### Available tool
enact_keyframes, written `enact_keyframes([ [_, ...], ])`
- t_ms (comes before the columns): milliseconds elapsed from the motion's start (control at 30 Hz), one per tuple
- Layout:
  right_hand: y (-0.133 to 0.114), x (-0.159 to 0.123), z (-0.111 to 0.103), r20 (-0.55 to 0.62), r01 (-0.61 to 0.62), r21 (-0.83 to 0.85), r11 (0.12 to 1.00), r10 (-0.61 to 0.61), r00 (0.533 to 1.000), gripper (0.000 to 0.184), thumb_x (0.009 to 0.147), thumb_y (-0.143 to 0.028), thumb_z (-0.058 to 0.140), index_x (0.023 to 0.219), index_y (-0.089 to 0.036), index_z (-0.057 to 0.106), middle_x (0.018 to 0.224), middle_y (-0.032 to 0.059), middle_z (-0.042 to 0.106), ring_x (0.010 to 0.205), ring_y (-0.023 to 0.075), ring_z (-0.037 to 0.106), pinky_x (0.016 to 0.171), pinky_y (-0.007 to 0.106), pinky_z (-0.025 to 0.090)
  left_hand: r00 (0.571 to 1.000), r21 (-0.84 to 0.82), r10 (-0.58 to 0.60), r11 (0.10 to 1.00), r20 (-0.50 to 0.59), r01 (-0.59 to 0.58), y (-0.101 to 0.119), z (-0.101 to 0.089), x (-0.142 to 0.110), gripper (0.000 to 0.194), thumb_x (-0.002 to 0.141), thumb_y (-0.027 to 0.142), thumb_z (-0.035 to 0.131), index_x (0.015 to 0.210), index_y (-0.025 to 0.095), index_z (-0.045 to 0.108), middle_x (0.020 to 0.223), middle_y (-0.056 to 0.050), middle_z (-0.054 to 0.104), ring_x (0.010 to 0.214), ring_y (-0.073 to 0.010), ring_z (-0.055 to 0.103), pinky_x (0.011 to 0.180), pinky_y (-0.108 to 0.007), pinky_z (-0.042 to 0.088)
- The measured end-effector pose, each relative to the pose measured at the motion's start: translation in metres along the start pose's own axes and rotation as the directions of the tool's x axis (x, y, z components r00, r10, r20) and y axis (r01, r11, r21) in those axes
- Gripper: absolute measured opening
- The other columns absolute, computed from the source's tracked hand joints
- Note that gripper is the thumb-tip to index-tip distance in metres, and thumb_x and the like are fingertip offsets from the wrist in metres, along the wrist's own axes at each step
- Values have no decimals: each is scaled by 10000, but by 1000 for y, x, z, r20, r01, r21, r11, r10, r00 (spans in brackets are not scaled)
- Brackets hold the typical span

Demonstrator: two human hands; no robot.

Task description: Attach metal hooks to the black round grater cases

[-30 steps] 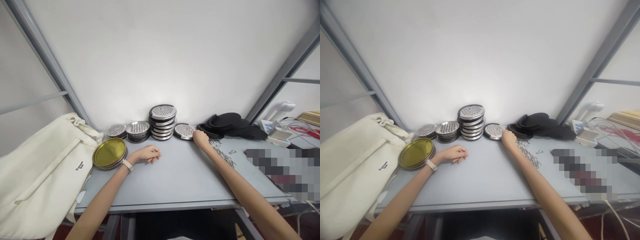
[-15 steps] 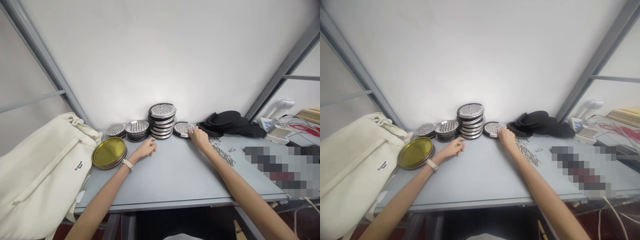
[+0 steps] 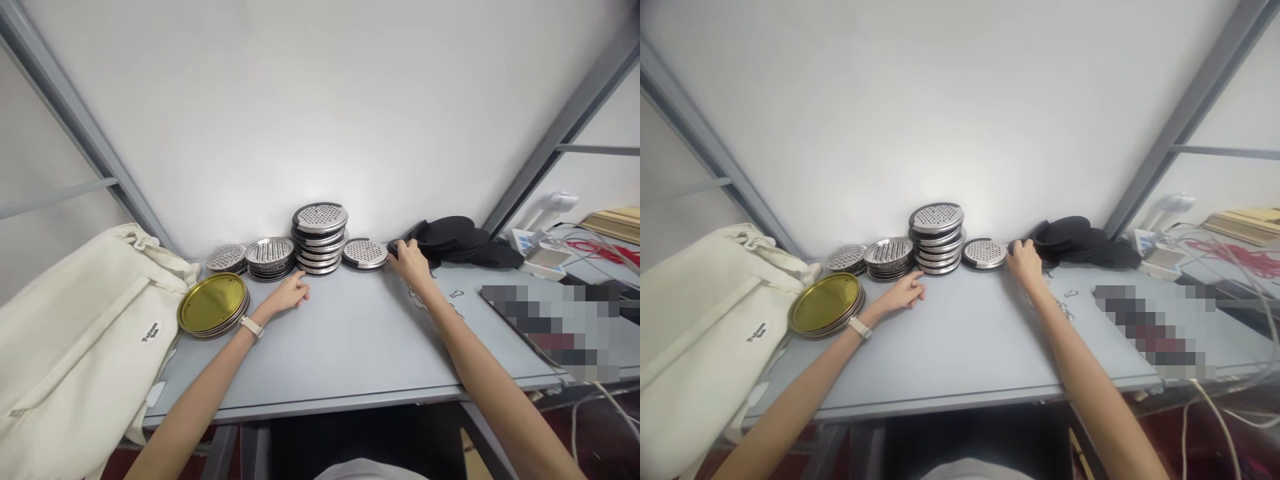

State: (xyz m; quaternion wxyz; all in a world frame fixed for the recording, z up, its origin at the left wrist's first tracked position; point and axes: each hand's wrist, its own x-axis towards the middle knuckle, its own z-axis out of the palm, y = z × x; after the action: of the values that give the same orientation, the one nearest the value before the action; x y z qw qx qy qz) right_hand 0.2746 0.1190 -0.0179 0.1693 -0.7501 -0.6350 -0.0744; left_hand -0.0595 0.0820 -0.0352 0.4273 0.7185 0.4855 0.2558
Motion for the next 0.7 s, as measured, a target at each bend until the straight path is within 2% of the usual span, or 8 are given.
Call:
enact_keyframes([
  [67,12,2,-1,13,-4,-16,1000,4,1000,290,874,-242,502,1124,-107,559,1136,199,513,984,278,572,746,317,422,1000,-2,-2,1000,0,2,1,0,0,563,832,229,468,1358,112,305,721,8,591,420,-44,446,390,-154,336],
  [167,26,7,2,54,20,-19,1000,-19,998,236,829,-198,571,1042,-119,632,1038,157,586,963,261,586,753,301,432,1000,-8,-9,1000,5,9,3,0,-1,551,826,216,463,1347,119,309,720,9,586,422,-38,451,394,-147,339],
  [500,38,19,2,-7,54,4,999,-54,999,230,859,-202,560,1018,-79,671,1008,164,650,1005,249,595,820,282,438,1000,20,8,1000,20,-9,4,0,-2,518,834,229,438,1319,112,297,730,10,569,422,-48,463,380,-155,340],
  [600,39,20,1,-21,63,7,998,-63,998,240,859,-203,564,1024,-65,671,1014,178,652,1005,257,599,819,289,443,999,53,44,998,17,-45,7,-1,-4,412,840,240,426,1229,112,384,688,22,556,418,-60,460,391,-170,349],
  [700,38,20,2,-28,73,10,997,-73,997,238,856,-196,566,1017,-59,676,997,187,658,995,262,604,816,297,447,993,99,117,988,31,-120,19,3,-10,240,857,265,418,1016,124,529,604,38,511,454,-81,477,444,-192,383],
])
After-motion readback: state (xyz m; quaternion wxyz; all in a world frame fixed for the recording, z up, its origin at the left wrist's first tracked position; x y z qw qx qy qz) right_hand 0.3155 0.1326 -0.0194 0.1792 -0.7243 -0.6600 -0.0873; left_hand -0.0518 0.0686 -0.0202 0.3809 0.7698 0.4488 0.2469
